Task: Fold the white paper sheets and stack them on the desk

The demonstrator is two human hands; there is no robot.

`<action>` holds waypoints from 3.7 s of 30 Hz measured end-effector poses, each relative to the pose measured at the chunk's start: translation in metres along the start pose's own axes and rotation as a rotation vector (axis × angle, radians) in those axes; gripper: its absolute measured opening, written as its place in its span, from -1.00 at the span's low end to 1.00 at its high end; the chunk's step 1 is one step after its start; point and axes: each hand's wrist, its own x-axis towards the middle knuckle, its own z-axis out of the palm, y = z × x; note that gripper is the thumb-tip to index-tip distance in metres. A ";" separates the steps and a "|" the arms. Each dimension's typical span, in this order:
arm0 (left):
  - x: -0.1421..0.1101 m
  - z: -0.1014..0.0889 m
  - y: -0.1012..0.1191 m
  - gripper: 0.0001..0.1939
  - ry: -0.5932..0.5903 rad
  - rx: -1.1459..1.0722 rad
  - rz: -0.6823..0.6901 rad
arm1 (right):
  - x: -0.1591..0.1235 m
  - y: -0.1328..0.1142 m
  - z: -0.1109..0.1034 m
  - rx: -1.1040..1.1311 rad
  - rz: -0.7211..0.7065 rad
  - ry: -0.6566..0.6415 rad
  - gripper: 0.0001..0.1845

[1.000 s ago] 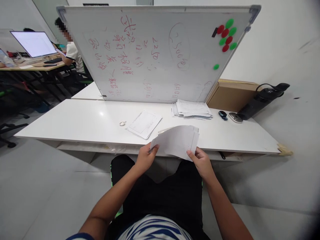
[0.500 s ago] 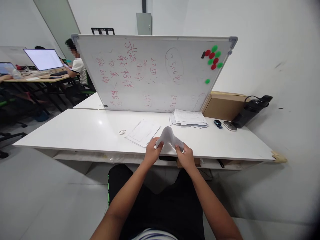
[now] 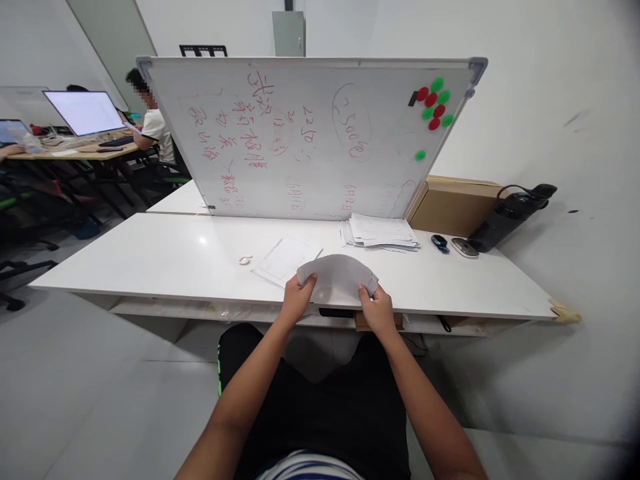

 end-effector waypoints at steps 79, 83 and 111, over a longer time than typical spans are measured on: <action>0.029 0.026 0.004 -0.51 -0.382 0.825 0.472 | -0.124 0.071 -0.068 0.552 0.777 0.255 -0.55; 0.034 0.038 -0.006 -0.58 -0.473 0.962 0.446 | -0.126 0.071 -0.069 0.487 0.752 0.268 -0.57; 0.022 0.012 0.003 -0.61 -0.457 0.946 0.682 | -0.117 0.061 -0.061 0.341 0.873 0.103 -0.51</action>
